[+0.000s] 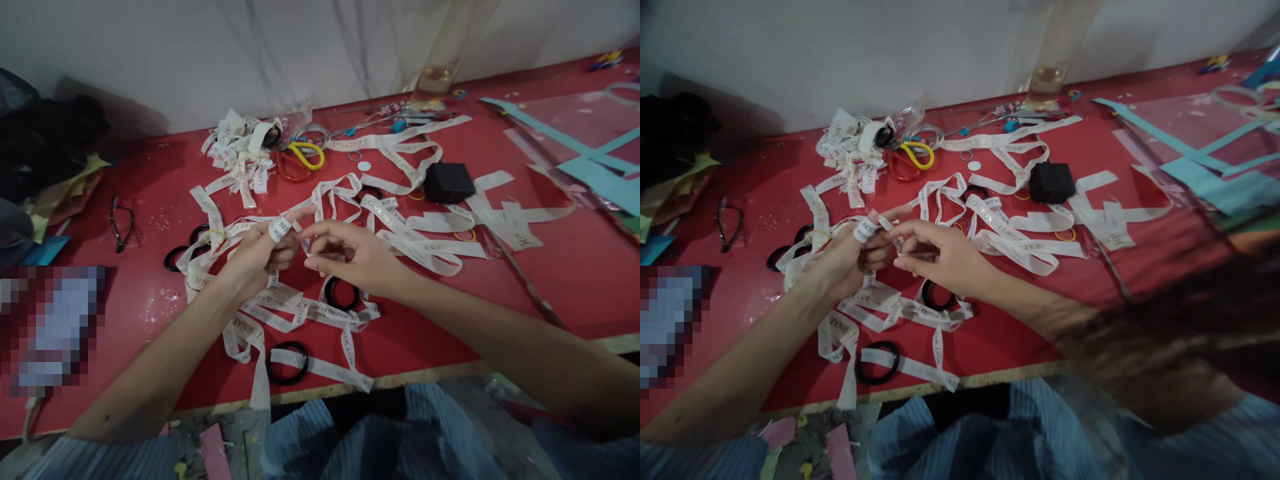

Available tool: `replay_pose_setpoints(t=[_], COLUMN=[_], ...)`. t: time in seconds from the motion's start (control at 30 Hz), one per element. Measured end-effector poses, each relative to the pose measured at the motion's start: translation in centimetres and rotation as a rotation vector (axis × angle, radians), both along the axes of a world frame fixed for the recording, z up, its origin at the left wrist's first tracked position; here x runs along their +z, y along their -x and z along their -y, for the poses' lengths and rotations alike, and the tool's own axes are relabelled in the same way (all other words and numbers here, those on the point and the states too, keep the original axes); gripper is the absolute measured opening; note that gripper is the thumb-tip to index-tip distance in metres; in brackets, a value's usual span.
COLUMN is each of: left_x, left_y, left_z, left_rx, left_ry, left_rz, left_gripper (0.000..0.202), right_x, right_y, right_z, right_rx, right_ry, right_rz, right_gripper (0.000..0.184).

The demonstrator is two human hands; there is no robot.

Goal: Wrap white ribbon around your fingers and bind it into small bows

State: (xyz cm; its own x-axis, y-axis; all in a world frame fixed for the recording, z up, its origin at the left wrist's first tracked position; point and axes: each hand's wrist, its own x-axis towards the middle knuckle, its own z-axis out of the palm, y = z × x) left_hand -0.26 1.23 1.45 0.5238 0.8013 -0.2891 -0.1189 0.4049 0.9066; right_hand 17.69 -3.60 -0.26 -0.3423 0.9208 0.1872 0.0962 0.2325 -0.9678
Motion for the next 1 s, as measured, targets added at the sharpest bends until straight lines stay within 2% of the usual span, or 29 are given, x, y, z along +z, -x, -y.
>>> replay_pose_setpoints(t=[0.1,0.3,0.43,0.53,0.8,1.0], left_x=[0.0,0.7,0.8,0.5,0.3,0.1], left_y=[0.0,-0.2,-0.5,-0.6,-0.6,-0.6], left_z=[0.1,0.2,0.5,0.7,0.5,0.4], left_rx=[0.027,0.081,0.121,0.105,0.103,0.100], left_ry=[-0.018,0.032,0.067,0.057,0.091,0.135], left_rz=[0.050,0.103,0.099,0.101,0.102,0.129], left_gripper=[0.043,0.045,0.049,0.047,0.035,0.033], right_x=[0.2,0.4,0.6,0.7,0.3,0.6], right_y=[0.0,-0.2,-0.4,-0.3,-0.1,-0.3], right_z=[0.0,-0.3,-0.5,-0.5,-1.0,-0.9], right_rx=[0.062,0.155,0.267,0.239,-0.040,0.033], right_ry=[0.087,0.325,0.461,0.460,0.392,0.391], right_rz=[-0.081,-0.297,-0.400,-0.404,-0.542,-0.444], right_gripper=[0.020,0.026,0.022,0.014,0.016,0.026])
